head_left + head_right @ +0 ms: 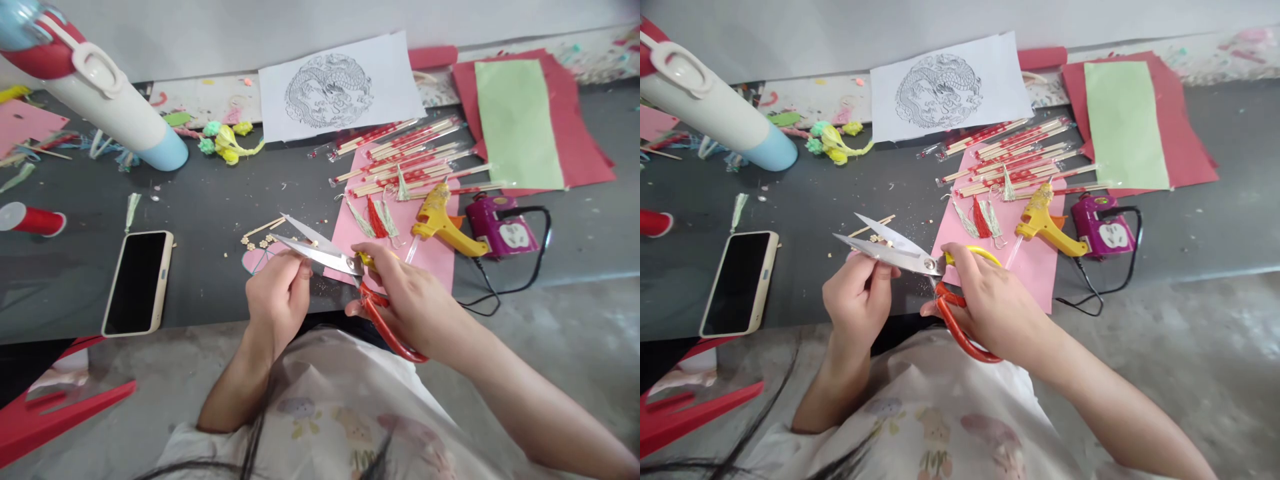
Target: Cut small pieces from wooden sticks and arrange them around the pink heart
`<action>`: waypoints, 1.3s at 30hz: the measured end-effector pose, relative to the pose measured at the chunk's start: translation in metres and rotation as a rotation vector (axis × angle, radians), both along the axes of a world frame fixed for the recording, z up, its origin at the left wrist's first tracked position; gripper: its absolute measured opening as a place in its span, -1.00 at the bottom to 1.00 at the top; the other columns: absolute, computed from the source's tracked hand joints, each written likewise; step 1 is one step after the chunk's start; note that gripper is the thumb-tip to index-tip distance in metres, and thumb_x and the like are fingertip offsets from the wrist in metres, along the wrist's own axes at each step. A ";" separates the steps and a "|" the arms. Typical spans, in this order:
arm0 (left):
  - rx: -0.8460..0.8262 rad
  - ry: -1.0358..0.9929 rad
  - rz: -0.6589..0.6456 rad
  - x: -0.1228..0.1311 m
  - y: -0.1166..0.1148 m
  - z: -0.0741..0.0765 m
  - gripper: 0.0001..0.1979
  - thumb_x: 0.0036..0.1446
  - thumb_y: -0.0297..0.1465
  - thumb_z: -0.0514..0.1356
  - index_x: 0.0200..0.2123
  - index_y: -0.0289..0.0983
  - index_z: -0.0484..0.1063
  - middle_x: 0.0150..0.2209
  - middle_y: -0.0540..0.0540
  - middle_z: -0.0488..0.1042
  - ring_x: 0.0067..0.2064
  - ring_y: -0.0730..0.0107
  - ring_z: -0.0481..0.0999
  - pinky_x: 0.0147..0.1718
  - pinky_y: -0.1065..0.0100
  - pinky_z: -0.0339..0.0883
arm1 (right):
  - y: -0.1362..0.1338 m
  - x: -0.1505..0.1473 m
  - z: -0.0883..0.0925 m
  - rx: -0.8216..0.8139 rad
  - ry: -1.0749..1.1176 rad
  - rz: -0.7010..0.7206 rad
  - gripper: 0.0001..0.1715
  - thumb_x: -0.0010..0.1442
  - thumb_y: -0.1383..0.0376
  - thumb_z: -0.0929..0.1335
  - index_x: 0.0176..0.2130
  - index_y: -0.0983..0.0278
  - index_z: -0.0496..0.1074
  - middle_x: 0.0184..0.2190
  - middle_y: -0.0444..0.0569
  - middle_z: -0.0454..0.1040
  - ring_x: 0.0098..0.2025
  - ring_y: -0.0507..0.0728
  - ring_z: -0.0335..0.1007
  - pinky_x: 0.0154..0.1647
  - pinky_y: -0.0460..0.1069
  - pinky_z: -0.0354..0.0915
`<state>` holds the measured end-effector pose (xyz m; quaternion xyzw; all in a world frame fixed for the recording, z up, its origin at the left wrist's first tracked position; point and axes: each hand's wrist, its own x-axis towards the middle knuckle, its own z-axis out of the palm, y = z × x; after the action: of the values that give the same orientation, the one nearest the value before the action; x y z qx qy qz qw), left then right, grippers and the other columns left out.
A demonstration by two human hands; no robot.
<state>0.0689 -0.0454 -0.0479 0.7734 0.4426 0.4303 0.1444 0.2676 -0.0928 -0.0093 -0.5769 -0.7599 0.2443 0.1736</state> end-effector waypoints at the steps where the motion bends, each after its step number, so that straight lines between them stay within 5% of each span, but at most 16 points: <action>1: -0.003 -0.003 -0.003 0.000 0.000 0.000 -0.77 0.27 -0.51 0.11 -0.46 -0.25 0.36 -0.50 0.02 0.43 -0.41 0.51 0.41 -0.38 0.50 0.24 | 0.000 0.000 0.000 -0.001 -0.004 0.002 -0.44 0.34 0.01 0.24 0.09 0.39 0.19 -0.26 0.15 0.52 -0.19 0.30 0.48 -0.39 0.03 0.32; 8: -0.046 -0.025 -0.031 0.000 0.001 0.003 -0.74 0.29 -0.50 0.09 -0.49 -0.25 0.33 -0.51 0.02 0.40 -0.45 0.51 0.36 -0.40 0.48 0.22 | 0.000 0.000 0.001 -0.051 -0.010 0.008 -0.46 0.35 0.01 0.22 0.10 0.35 0.17 -0.25 0.16 0.53 -0.24 0.30 0.49 -0.34 0.08 0.35; 14: -0.043 0.030 -0.079 -0.005 0.000 0.002 -0.72 0.31 -0.46 0.08 -0.49 -0.23 0.33 -0.54 0.00 0.40 -0.34 0.44 0.50 -0.31 0.47 0.29 | 0.002 0.001 0.001 -0.092 0.005 -0.010 -0.36 0.30 -0.12 0.23 0.08 0.32 0.18 -0.16 0.20 0.51 -0.19 0.33 0.48 -0.27 0.13 0.38; 25: -0.076 0.026 -0.087 -0.005 0.002 0.001 -0.69 0.32 -0.45 0.06 -0.52 -0.24 0.31 -0.60 0.05 0.35 -0.46 0.50 0.43 -0.39 0.48 0.25 | 0.004 -0.003 -0.008 -0.021 0.014 0.007 -0.39 0.32 -0.13 0.20 0.05 0.31 0.20 -0.16 0.21 0.53 -0.19 0.33 0.50 -0.27 0.11 0.38; 39: -0.312 -0.064 -0.152 -0.007 0.004 0.007 -0.62 0.35 -0.35 0.06 -0.56 -0.24 0.31 -0.62 0.06 0.35 -0.52 0.50 0.36 -0.50 0.44 0.22 | 0.010 0.001 0.001 -0.083 0.011 0.016 -0.43 0.29 -0.11 0.24 0.01 0.30 0.21 -0.21 0.15 0.50 -0.17 0.32 0.46 -0.23 0.12 0.35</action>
<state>0.0624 -0.0418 -0.0405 0.7588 0.4394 0.3684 0.3090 0.2685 -0.0826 -0.0083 -0.5761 -0.7528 0.2801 0.1515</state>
